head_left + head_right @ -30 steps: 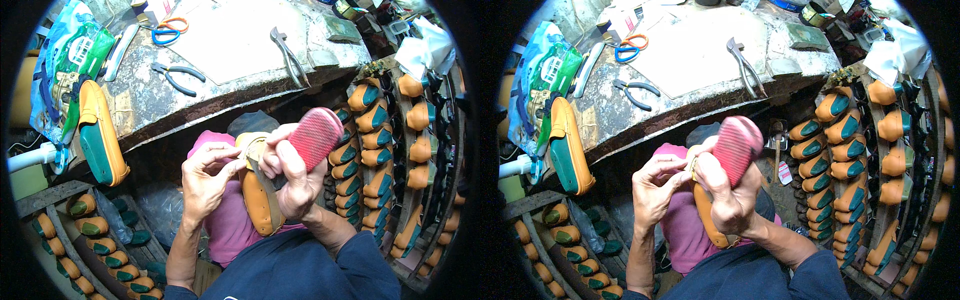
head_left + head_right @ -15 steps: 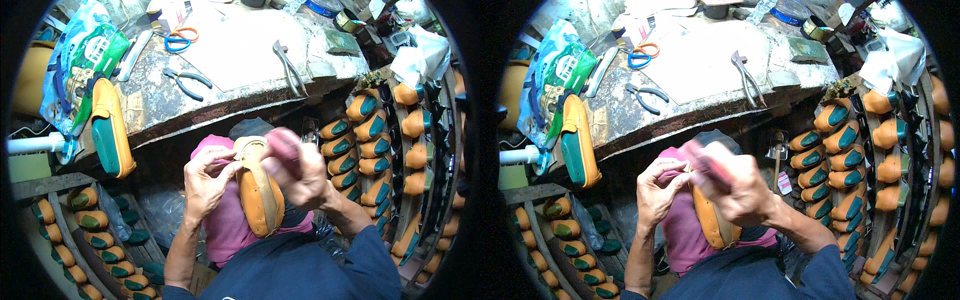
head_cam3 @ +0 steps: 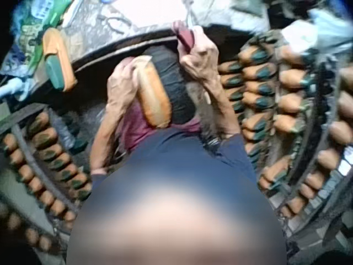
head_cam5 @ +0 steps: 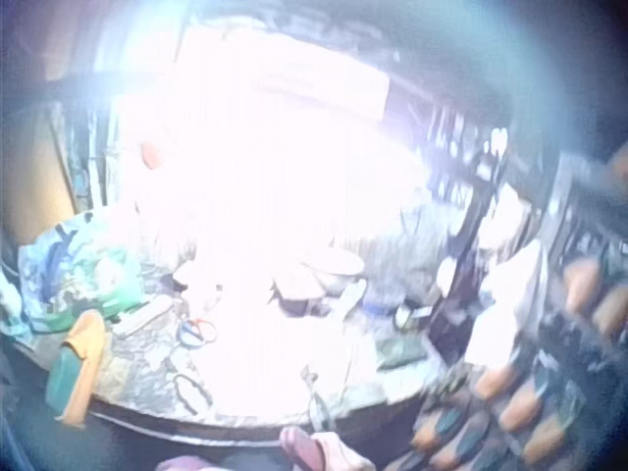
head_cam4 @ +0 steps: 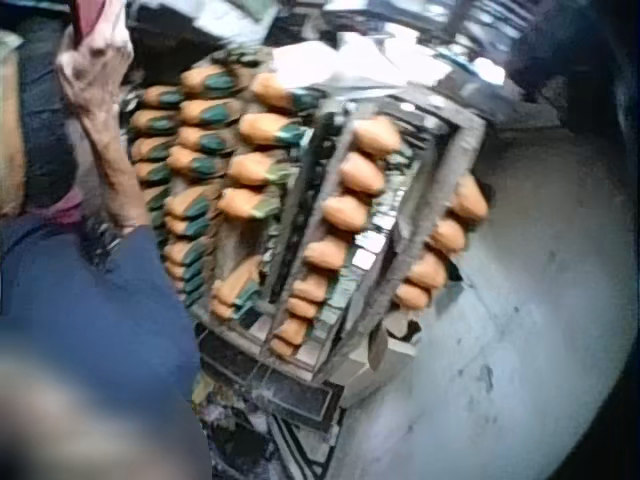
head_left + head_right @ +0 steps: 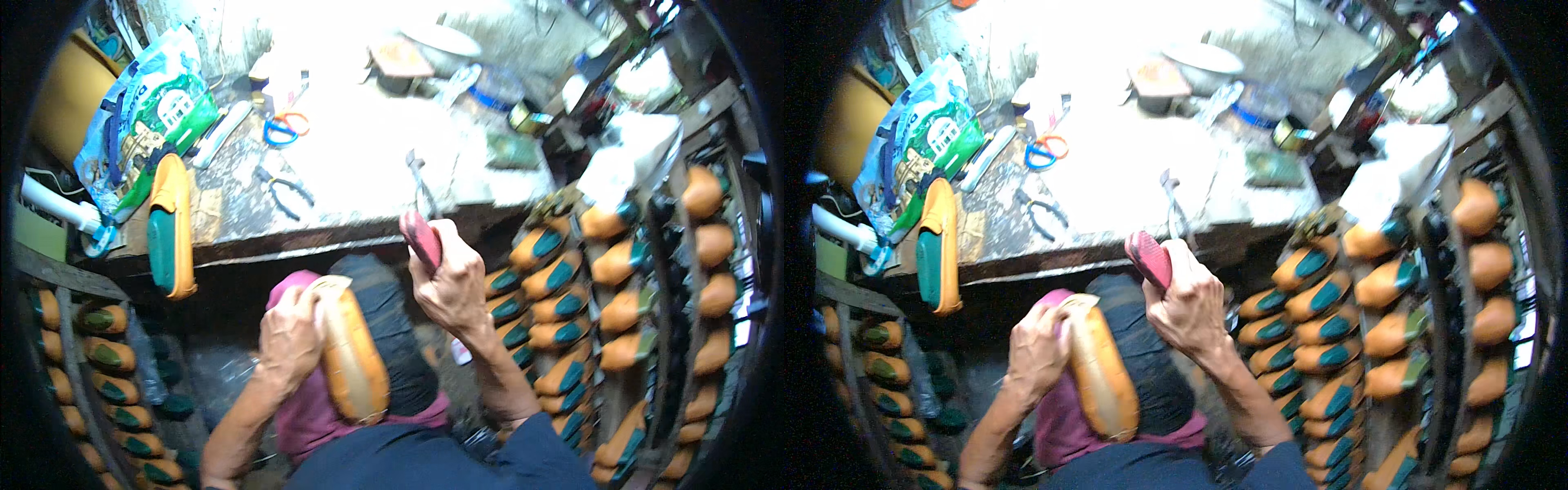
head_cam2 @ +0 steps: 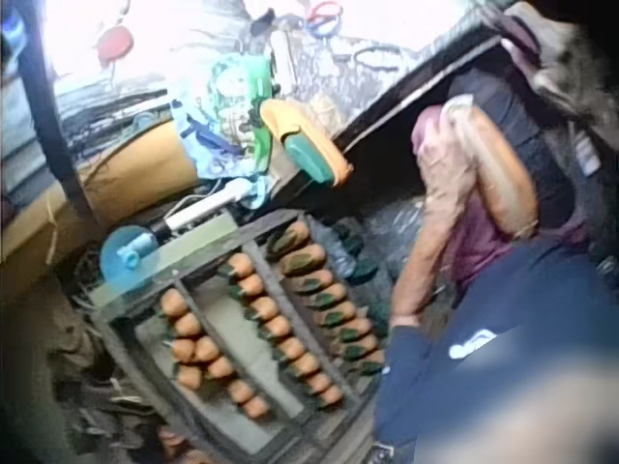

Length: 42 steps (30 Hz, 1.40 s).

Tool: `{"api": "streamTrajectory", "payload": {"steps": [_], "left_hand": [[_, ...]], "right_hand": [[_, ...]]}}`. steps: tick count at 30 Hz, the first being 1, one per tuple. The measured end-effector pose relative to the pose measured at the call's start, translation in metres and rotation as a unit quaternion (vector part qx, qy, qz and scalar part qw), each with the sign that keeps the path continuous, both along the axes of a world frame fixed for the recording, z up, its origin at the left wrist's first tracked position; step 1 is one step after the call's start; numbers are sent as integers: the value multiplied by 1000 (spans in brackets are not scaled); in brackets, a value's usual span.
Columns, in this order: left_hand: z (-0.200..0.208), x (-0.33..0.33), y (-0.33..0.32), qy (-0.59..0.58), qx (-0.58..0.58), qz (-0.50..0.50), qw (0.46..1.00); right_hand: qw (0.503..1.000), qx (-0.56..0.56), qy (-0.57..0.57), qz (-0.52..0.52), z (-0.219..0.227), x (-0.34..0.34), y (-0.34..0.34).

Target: The person hammers a shoe sole, then uses pliers to trim the edge. They insert a red insole and press it into place, then hammer the shoe again. Finally, they pick up a second shoe and hammer it as well.

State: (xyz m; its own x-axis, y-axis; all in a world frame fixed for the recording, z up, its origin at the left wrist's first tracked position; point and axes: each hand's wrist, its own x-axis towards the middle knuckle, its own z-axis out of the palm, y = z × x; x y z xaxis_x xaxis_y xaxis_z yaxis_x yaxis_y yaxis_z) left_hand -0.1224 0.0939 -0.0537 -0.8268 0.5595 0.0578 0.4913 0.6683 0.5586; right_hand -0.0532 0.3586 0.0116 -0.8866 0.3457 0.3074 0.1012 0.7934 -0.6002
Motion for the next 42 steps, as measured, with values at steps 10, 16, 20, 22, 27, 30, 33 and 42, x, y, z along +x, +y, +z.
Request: {"api": "streamTrajectory", "payload": {"steps": [10,16,20,22,27,30,33,42], "left_hand": [[-15,5,0,11,-51,49,997],[-10,-46,-54,-236,481,273,799],[-21,-33,-46,-154,380,261,874],[-22,-12,-29,-130,298,200,924],[-15,16,0,-150,322,159,921],[-13,19,8,-207,364,150,896],[-19,26,23,-166,328,148,918],[-25,32,27,-116,326,155,925]], "right_hand": [[953,226,-117,-164,-54,-150,208],[954,234,-120,-144,-84,-156,242],[956,231,-122,-131,-103,-152,254],[957,236,-118,-124,-104,-155,254],[962,270,-16,-40,-67,-137,186],[973,63,81,206,-57,-94,86],[945,0,36,325,-58,-44,5],[923,133,47,359,-58,-31,-35]]}}
